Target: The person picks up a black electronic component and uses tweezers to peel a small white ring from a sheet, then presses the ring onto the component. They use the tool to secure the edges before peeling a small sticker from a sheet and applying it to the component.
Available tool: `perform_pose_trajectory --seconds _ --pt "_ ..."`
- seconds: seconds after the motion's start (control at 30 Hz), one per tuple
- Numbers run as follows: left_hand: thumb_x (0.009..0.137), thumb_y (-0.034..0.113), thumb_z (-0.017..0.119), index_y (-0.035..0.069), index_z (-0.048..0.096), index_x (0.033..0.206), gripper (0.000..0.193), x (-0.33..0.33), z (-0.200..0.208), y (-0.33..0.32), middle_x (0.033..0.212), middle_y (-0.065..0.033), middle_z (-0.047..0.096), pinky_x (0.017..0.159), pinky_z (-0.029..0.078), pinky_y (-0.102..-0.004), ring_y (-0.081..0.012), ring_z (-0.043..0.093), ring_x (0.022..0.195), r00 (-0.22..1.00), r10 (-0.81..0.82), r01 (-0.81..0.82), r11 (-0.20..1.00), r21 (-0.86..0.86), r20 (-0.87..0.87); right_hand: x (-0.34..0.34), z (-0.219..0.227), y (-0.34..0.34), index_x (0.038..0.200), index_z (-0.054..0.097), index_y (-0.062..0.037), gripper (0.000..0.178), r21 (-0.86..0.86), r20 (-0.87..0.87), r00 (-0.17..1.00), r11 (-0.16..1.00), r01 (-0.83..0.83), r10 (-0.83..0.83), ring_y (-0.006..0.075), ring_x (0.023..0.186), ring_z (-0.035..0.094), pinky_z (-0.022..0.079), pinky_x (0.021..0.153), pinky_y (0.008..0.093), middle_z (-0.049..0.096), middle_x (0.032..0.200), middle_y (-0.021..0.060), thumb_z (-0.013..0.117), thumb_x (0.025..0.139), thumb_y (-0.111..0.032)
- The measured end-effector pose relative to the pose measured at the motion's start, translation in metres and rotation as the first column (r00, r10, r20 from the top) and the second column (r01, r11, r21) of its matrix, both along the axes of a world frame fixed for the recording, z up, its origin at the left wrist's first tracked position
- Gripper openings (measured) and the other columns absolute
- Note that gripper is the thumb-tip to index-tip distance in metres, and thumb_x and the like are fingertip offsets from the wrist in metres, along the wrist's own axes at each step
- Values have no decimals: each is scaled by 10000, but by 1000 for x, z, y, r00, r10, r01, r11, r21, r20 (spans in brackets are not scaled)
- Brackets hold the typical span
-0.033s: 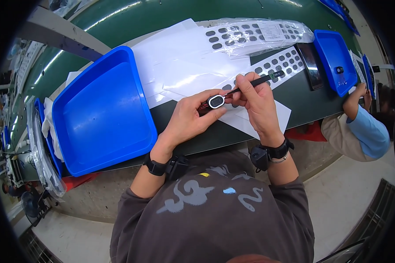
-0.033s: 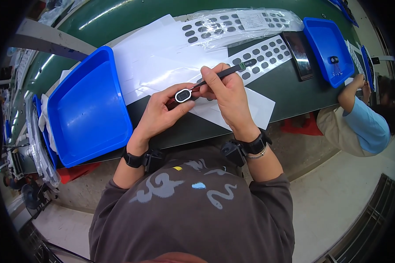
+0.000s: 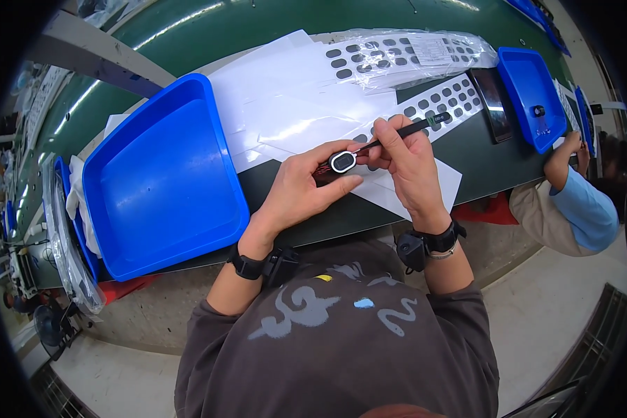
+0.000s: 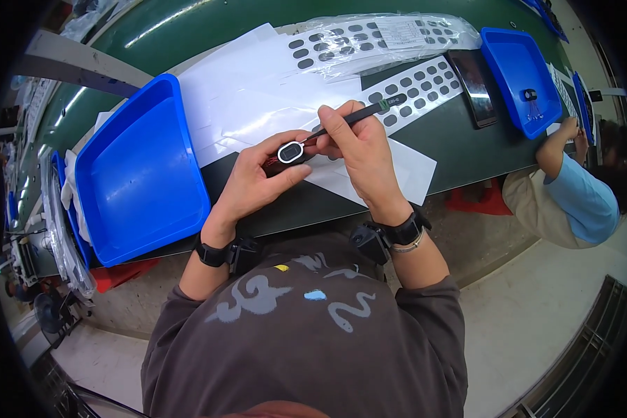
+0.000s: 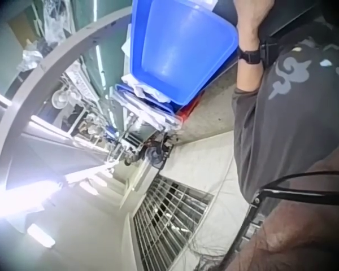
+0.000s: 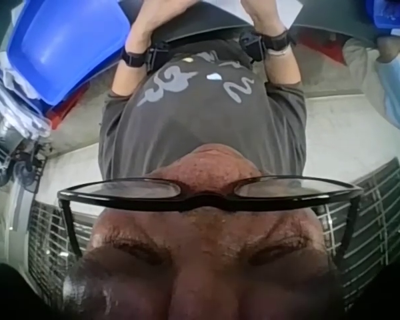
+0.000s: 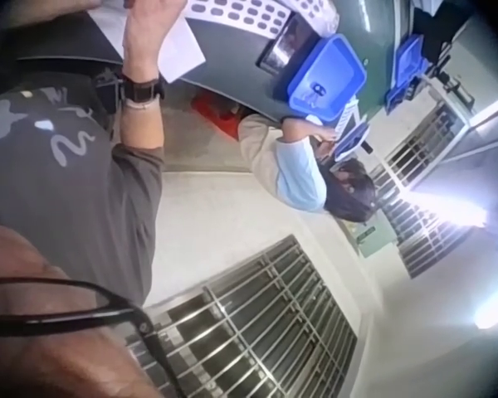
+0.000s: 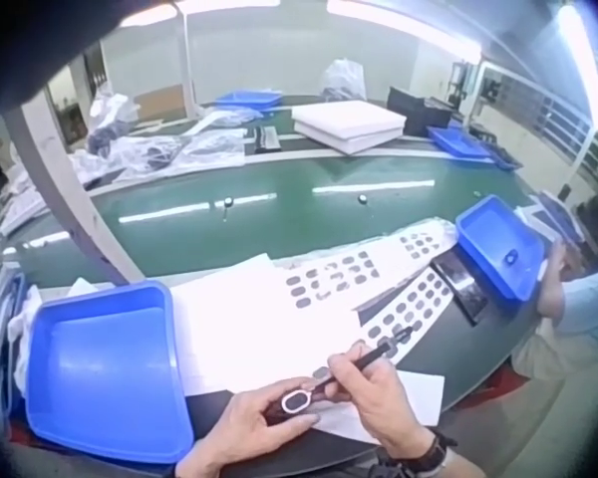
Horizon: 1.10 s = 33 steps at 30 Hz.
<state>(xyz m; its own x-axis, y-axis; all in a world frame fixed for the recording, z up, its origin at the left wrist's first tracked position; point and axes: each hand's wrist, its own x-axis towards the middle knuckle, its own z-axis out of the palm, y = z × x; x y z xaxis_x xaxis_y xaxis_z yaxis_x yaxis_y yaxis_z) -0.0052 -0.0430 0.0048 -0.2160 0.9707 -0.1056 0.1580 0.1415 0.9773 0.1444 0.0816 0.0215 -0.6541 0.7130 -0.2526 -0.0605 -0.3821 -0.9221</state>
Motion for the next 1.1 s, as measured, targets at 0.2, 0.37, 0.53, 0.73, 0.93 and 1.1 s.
perform_pose_trajectory --seconds 0.2,0.37,0.53,0.73,0.93,1.1 --pt "852 122 746 86 609 1329 497 1 7 -1 1211 -64 675 842 538 -252 -105 645 960 990 21 -41 989 139 141 -1 0 -2 910 536 -75 208 -10 -30 1000 1000 4 -4 132 720 670 586 719 284 606 746 22 606 1003 -247" --pt "871 97 726 93 605 1339 483 2 5 -1 1236 -59 674 816 543 -240 -103 650 955 993 27 -38 995 97 114 0 -2 -2 914 535 -72 203 12 -29 1000 1000 11 -11 121 716 660 586 723 289 605 752 19 601 1006 -240" --pt "886 95 714 111 608 1341 467 2 6 -1 1235 -53 677 777 542 -237 -98 653 930 998 29 -34 996 83 64 -2 1 -4 913 537 -70 203 15 -15 999 999 31 -31 113 719 654 585 726 290 607 763 17 594 1010 -239" --pt "889 100 713 126 627 1325 444 4 3 1 1189 -53 699 753 536 -236 -96 657 896 997 71 -75 991 114 32 -2 1 -5 911 541 -70 214 20 -50 998 999 36 -35 110 730 657 581 732 285 608 770 17 578 1020 -251" --pt "893 108 709 120 644 1304 416 6 -2 1 1132 -54 721 751 531 -244 -94 648 858 993 115 -120 979 166 41 2 1 -5 905 543 -77 238 -28 -64 996 997 68 -70 117 751 668 583 730 289 604 764 14 564 1026 -281" --pt "886 124 714 129 652 1294 413 4 1 1 1046 -57 732 733 520 -247 -88 622 801 995 90 -94 993 78 43 0 4 -2 903 546 -81 252 -30 -60 997 998 47 -49 130 759 679 590 732 300 591 747 5 565 1024 -301"
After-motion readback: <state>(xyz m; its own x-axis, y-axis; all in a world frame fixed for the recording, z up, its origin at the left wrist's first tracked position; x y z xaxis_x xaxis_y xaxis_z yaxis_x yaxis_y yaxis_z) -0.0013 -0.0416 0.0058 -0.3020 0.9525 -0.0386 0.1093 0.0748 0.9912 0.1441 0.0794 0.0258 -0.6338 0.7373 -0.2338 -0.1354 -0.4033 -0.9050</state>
